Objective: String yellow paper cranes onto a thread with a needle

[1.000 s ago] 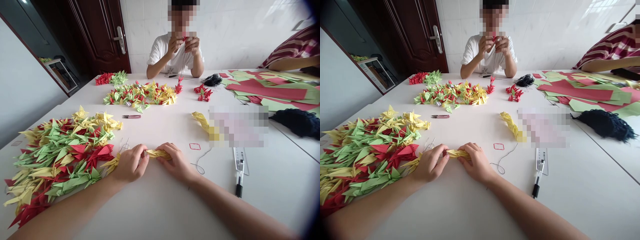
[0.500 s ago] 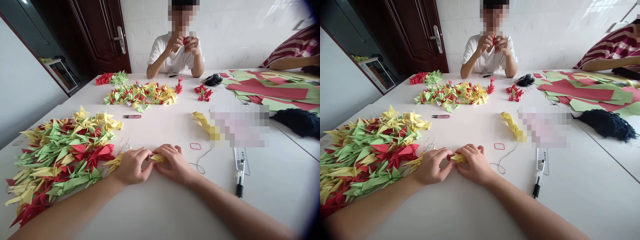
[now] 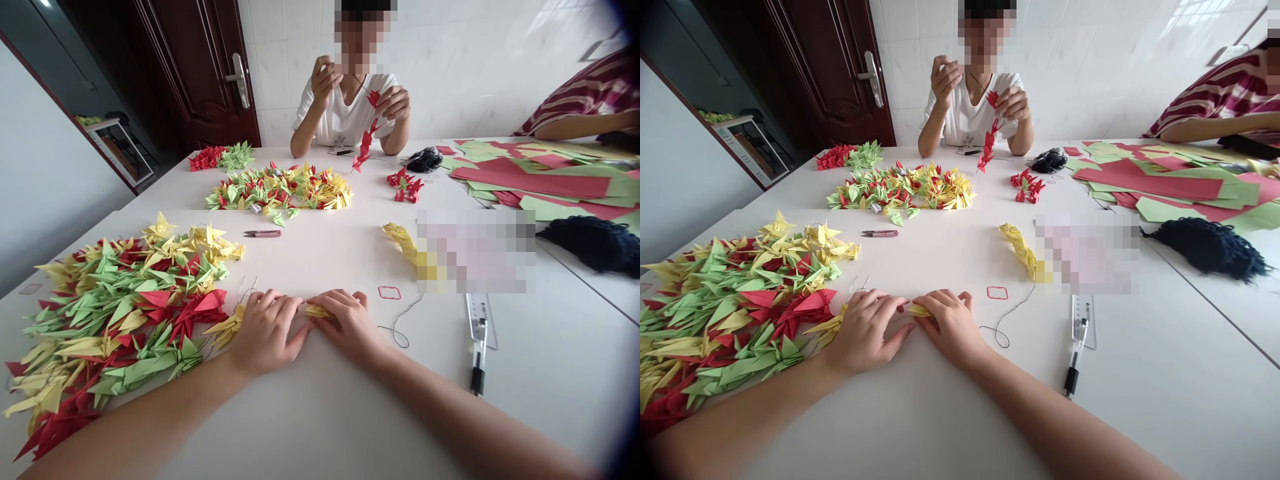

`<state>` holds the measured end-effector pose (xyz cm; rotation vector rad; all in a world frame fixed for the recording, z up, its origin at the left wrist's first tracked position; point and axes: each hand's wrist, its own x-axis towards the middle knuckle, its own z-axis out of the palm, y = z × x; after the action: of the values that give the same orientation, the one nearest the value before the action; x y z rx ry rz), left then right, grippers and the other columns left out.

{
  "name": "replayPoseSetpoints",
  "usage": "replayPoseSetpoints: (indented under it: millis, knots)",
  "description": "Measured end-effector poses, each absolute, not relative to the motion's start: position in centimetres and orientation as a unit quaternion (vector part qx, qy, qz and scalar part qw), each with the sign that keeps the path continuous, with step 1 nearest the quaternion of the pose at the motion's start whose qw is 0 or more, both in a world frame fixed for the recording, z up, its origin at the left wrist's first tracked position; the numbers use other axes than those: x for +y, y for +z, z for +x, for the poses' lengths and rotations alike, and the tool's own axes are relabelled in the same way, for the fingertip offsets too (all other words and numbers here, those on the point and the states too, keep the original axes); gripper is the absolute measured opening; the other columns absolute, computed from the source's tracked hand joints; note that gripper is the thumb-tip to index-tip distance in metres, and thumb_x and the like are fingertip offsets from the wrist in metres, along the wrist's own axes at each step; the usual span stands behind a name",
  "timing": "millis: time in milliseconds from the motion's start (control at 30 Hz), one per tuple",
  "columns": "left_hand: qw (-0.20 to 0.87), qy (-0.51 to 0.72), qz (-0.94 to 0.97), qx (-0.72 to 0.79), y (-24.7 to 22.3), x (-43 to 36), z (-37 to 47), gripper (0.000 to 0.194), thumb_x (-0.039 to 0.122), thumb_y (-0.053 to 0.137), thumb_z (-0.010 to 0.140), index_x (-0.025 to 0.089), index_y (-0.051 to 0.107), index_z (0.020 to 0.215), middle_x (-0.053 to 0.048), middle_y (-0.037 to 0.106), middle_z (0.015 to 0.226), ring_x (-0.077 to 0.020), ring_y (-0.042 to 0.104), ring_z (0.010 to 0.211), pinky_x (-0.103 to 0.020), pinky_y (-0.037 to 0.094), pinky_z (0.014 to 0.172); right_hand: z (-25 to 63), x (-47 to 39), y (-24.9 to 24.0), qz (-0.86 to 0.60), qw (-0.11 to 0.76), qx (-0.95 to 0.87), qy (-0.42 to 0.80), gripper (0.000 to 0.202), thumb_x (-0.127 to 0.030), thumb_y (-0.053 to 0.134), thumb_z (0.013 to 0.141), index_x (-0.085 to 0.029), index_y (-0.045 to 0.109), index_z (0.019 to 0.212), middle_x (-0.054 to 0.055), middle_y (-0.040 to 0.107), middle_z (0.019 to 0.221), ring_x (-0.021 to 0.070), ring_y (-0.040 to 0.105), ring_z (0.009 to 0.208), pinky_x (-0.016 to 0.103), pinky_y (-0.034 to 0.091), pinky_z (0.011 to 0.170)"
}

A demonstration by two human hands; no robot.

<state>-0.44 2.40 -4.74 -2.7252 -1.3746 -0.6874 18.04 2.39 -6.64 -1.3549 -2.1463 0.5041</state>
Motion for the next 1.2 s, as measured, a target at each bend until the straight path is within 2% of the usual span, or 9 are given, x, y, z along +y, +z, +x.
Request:
replayPoseSetpoints:
  millis: [200, 300, 367, 500, 667, 867, 967, 1100, 1200]
  knots:
    - [0.083, -0.143, -0.859, -0.485, -3.5, 0.9, 0.1, 0.042, 0.019, 0.047, 0.073, 0.012, 0.055, 0.113, -0.013, 0.065, 0.114, -0.0309, 0.055, 0.104, -0.048, 0.032, 0.084, 17.9, 2.2, -6.4, -0.555, 0.271, -0.768, 0.17, 0.019, -0.021, 0.046, 0.089, -0.026, 0.061, 0.1, 0.005, 0.067, 0.103, 0.0232, 0.058, 0.097, 0.043, 0.03, 0.084]
    - [0.117, -0.086, -0.836, -0.529, -2.4, 0.4, 0.0, 0.047, 0.019, 0.045, 0.071, 0.009, 0.054, 0.117, -0.019, 0.054, 0.131, -0.0355, 0.048, 0.117, -0.056, 0.027, 0.091, 17.9, 2.2, -6.2, -0.557, 0.265, -0.768, 0.171, 0.02, -0.02, 0.045, 0.089, -0.025, 0.062, 0.098, 0.007, 0.066, 0.104, 0.0236, 0.057, 0.097, 0.043, 0.03, 0.083]
    - [0.11, -0.051, -0.831, -0.543, -1.5, 0.6, -0.5, 0.046, 0.021, 0.045, 0.073, 0.011, 0.053, 0.117, -0.019, 0.051, 0.134, -0.0362, 0.046, 0.119, -0.059, 0.025, 0.093, 17.9, 2.3, -6.2, -0.557, 0.263, -0.769, 0.173, 0.02, -0.019, 0.045, 0.089, -0.025, 0.061, 0.098, 0.007, 0.066, 0.104, 0.0234, 0.057, 0.097, 0.043, 0.031, 0.082]
    - [0.027, 0.051, -0.848, -0.527, 0.2, 2.1, -2.3, 0.032, 0.029, 0.051, 0.072, 0.019, 0.058, 0.101, -0.011, 0.065, 0.113, -0.0332, 0.051, 0.111, -0.059, 0.024, 0.095, 17.8, 2.4, -6.2, -0.555, 0.259, -0.77, 0.176, 0.019, -0.018, 0.046, 0.089, -0.025, 0.061, 0.098, 0.006, 0.065, 0.104, 0.0227, 0.057, 0.098, 0.043, 0.03, 0.084]
    - [0.007, 0.097, -0.84, -0.534, 0.6, 4.0, -3.6, 0.019, 0.037, 0.054, 0.078, 0.022, 0.059, 0.088, -0.006, 0.066, 0.1, -0.0293, 0.054, 0.103, -0.05, 0.031, 0.089, 17.9, 2.3, -6.1, -0.554, 0.257, -0.773, 0.169, 0.018, -0.018, 0.046, 0.089, -0.024, 0.061, 0.097, 0.004, 0.066, 0.102, 0.0216, 0.057, 0.098, 0.042, 0.03, 0.083]
    - [-0.026, 0.029, -0.843, -0.537, -0.6, 4.8, -2.9, 0.02, 0.039, 0.059, 0.079, 0.02, 0.057, 0.076, -0.001, 0.065, 0.076, -0.0235, 0.059, 0.082, -0.035, 0.038, 0.071, 17.9, 2.2, -6.0, -0.554, 0.255, -0.776, 0.16, 0.02, -0.018, 0.045, 0.088, -0.025, 0.061, 0.096, 0.004, 0.066, 0.102, 0.0219, 0.057, 0.098, 0.041, 0.033, 0.083]
    - [-0.03, -0.054, -0.845, -0.531, -1.6, 4.7, -2.4, 0.025, 0.043, 0.065, 0.076, 0.021, 0.054, 0.075, 0.0, 0.064, 0.073, -0.022, 0.06, 0.078, -0.033, 0.039, 0.07, 17.8, 2.1, -5.9, -0.558, 0.262, -0.769, 0.168, 0.021, -0.017, 0.045, 0.087, -0.025, 0.061, 0.098, 0.004, 0.067, 0.101, 0.0223, 0.057, 0.098, 0.042, 0.033, 0.084]
    - [-0.037, -0.112, -0.855, -0.505, -2.9, 4.4, -1.9, 0.029, 0.038, 0.072, 0.072, 0.021, 0.05, 0.081, 0.001, 0.064, 0.075, -0.019, 0.06, 0.072, -0.032, 0.041, 0.071, 17.7, 2.0, -5.8, -0.564, 0.263, -0.764, 0.17, 0.02, -0.017, 0.046, 0.086, -0.025, 0.061, 0.096, 0.003, 0.067, 0.1, 0.021, 0.057, 0.096, 0.041, 0.033, 0.084]
    - [-0.058, -0.121, -0.867, -0.48, -3.6, 4.2, -1.8, 0.018, 0.028, 0.065, 0.079, 0.022, 0.049, 0.083, 0.004, 0.063, 0.073, -0.0169, 0.06, 0.069, -0.03, 0.041, 0.07, 17.8, 2.1, -5.8, -0.564, 0.265, -0.763, 0.172, 0.02, -0.016, 0.046, 0.085, -0.025, 0.06, 0.096, 0.002, 0.067, 0.099, 0.0203, 0.057, 0.095, 0.041, 0.033, 0.084]
